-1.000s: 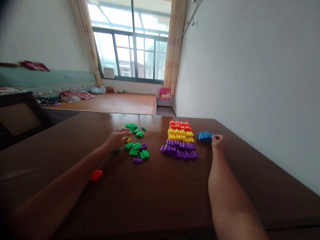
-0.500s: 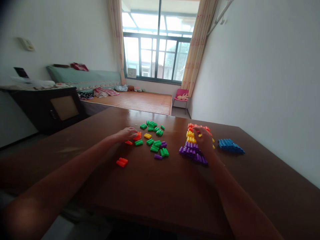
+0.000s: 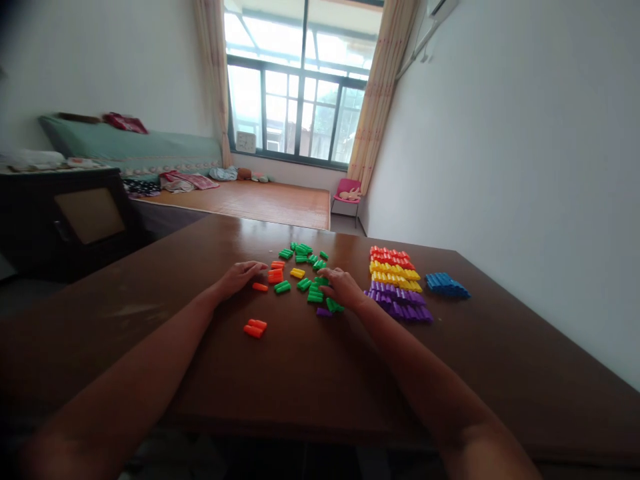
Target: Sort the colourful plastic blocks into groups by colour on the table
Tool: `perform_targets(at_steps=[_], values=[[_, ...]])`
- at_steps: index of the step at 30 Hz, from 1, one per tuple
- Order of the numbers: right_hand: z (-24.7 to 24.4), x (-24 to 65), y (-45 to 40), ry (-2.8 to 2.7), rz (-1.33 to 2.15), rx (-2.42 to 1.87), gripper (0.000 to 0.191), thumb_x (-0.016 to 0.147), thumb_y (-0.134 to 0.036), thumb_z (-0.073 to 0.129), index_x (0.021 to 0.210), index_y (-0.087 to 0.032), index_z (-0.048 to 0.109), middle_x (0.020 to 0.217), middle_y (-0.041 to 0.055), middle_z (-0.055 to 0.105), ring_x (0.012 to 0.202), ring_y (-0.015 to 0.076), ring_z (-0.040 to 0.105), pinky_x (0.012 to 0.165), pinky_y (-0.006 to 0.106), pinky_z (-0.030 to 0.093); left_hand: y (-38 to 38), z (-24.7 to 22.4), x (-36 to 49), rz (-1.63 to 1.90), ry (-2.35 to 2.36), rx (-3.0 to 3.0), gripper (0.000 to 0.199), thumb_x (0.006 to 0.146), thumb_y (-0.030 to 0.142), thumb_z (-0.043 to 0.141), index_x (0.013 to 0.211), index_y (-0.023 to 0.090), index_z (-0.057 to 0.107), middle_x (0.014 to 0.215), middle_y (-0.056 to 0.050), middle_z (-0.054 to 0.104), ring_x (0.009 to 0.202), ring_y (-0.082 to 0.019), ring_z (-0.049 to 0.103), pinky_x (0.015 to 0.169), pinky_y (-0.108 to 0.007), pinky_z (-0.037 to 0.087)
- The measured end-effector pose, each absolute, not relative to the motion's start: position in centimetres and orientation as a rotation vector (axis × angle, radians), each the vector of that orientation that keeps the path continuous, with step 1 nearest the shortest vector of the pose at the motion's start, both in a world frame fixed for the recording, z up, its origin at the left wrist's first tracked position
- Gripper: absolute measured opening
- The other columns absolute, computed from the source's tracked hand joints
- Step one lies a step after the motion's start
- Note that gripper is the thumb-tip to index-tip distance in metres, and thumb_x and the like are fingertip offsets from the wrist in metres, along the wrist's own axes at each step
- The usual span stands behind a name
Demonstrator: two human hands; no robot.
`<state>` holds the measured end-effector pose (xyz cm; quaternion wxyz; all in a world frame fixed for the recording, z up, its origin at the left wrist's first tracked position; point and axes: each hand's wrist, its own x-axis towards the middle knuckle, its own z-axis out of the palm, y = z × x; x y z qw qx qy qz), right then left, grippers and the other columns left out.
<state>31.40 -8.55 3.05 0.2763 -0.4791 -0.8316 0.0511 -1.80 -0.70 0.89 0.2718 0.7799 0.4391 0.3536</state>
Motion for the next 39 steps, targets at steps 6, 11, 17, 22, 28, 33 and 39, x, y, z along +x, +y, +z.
perform_targets(at_steps=[6, 11, 17, 22, 28, 33, 39], values=[[4.8, 39.1, -12.3, -1.588, 0.226, -1.462, 0.033, 0.079, -0.046, 0.064, 0.101, -0.021, 0.061, 0.097, 0.0071, 0.07, 0.084, 0.0213, 0.068, 0.074, 0.037, 0.056, 0.4, 0.2, -2.2, 0.854, 1.169, 2.146, 0.062, 0.082, 0.067, 0.042, 0.107, 0.018, 0.071, 0.103, -0.006, 0.074, 0.096, -0.026, 0.066, 0.088, -0.034, 0.051], [3.6, 49.9, -15.0, -0.918, 0.277, -1.408, 0.051, 0.065, -0.057, 0.073, 0.096, -0.019, 0.058, 0.094, 0.0077, 0.069, 0.078, 0.0226, 0.068, 0.067, 0.039, 0.059, 0.1, 0.6, -1.7, 0.813, 1.201, 2.237, 0.061, 0.077, 0.071, 0.045, 0.098, 0.021, 0.073, 0.1, -0.005, 0.075, 0.095, -0.027, 0.066, 0.086, -0.033, 0.051], [1.8, 52.0, -16.8, -0.754, 0.494, -1.228, 0.053, 0.056, -0.057, 0.081, 0.087, -0.022, 0.055, 0.08, 0.0003, 0.066, 0.069, 0.0191, 0.067, 0.064, 0.036, 0.06, 0.3, 0.6, -1.8, 0.829, 1.231, 2.257, 0.062, 0.076, 0.072, 0.045, 0.097, 0.021, 0.073, 0.099, -0.006, 0.075, 0.092, -0.026, 0.067, 0.084, -0.034, 0.052], [3.6, 43.1, -15.7, -0.899, 0.621, -1.11, 0.052, 0.06, -0.053, 0.083, 0.092, -0.022, 0.054, 0.087, -0.0004, 0.066, 0.077, 0.0169, 0.066, 0.069, 0.033, 0.058, -1.2, 2.5, 0.5, 1.175, 1.159, 2.398, 0.051, 0.085, 0.062, 0.045, 0.097, 0.02, 0.071, 0.105, -0.009, 0.072, 0.104, -0.025, 0.063, 0.095, -0.036, 0.049], [4.5, 27.6, -12.3, -1.417, 0.686, -1.044, 0.044, 0.066, -0.053, 0.077, 0.084, -0.021, 0.053, 0.07, -0.0035, 0.058, 0.066, 0.0135, 0.057, 0.062, 0.028, 0.05, -6.4, 3.9, 6.0, 1.042, 0.685, 2.421, 0.038, 0.087, 0.049, 0.057, 0.111, 0.02, 0.065, 0.107, -0.006, 0.07, 0.097, -0.02, 0.063, 0.088, -0.031, 0.05], [3.9, 22.1, -9.1, -1.419, 0.575, -1.056, 0.043, 0.066, -0.054, 0.075, 0.081, -0.02, 0.054, 0.073, -0.0026, 0.06, 0.069, 0.0136, 0.056, 0.062, 0.026, 0.046, -6.4, 3.3, 5.0, 1.002, 0.801, 2.336, 0.032, 0.086, 0.045, 0.057, 0.096, 0.016, 0.065, 0.085, -0.002, 0.067, 0.073, -0.014, 0.059, 0.068, -0.025, 0.048], [5.6, 34.6, -8.7, -0.995, 0.496, -1.273, 0.051, 0.07, -0.062, 0.065, 0.098, -0.02, 0.057, 0.094, 0.0065, 0.069, 0.077, 0.0178, 0.065, 0.062, 0.029, 0.049, -1.9, 2.3, -0.3, 0.919, 1.149, 2.348, 0.04, 0.09, 0.048, 0.046, 0.103, 0.017, 0.067, 0.083, -0.004, 0.07, 0.074, -0.018, 0.062, 0.068, -0.026, 0.047]])
